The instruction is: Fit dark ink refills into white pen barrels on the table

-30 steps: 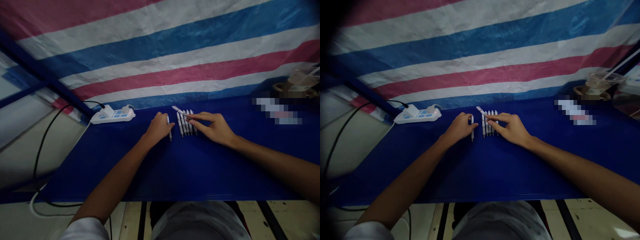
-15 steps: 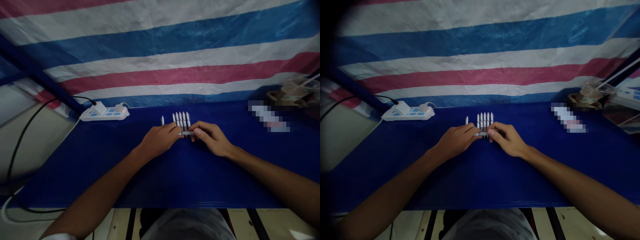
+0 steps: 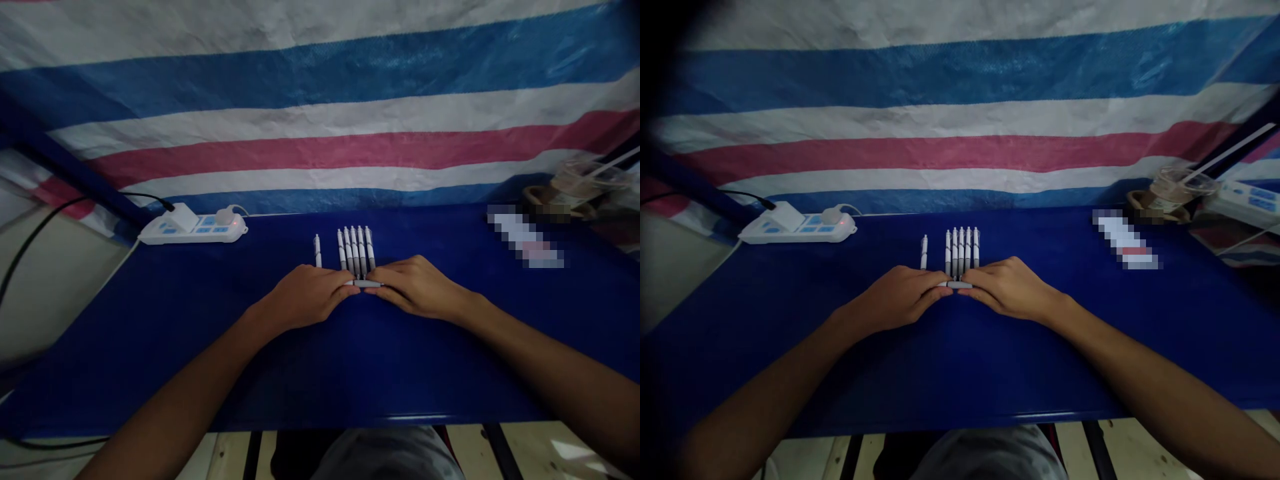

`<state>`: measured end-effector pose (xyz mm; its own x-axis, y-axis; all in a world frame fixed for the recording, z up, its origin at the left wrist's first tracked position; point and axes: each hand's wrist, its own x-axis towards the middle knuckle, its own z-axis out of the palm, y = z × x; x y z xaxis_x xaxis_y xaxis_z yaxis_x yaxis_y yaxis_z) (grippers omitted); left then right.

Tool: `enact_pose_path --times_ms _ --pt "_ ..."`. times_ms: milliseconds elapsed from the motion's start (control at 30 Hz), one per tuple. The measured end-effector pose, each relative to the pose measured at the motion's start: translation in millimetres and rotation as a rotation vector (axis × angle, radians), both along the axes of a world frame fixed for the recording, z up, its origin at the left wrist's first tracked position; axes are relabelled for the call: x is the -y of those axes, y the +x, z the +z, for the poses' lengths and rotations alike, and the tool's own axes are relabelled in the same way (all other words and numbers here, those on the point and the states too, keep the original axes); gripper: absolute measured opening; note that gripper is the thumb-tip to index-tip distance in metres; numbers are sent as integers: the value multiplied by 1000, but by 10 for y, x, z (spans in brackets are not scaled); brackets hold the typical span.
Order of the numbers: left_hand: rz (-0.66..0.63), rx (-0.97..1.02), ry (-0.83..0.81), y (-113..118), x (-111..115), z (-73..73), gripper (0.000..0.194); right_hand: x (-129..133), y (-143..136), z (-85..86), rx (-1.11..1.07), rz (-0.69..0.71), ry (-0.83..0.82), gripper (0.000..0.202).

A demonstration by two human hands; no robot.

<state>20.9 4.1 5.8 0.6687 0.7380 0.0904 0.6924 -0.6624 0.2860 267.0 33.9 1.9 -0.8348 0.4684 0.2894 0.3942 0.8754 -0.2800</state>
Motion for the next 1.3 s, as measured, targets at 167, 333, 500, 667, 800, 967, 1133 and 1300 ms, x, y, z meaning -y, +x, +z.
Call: enact_pose_path --times_ms 167,333,500,667,800,967,1133,1300 --pt "109 -53 -21 43 -4 14 28 -20 34 -71 -110 -1 19 31" --pt "156 -87 -41 77 -1 34 28 -35 23 -116 -247 2 63 18" --pt "179 -78 -28 86 -3 9 29 -44 0 -101 -260 -49 103 19" --pt "191 -87 31 66 -7 -7 30 -34 -22 -122 -304 -64 100 21" --pt "182 -74 105 51 -8 -48 30 -16 -44 -145 -323 -76 98 23" --pt "121 0 175 45 -15 -132 33 -6 -78 -152 -354 -60 117 17" --pt "114 157 115 25 -30 -135 31 -28 -59 -146 -439 14 133 21" --pt "176 227 46 -22 -69 -131 30 -54 -4 -144 -472 -68 139 22"
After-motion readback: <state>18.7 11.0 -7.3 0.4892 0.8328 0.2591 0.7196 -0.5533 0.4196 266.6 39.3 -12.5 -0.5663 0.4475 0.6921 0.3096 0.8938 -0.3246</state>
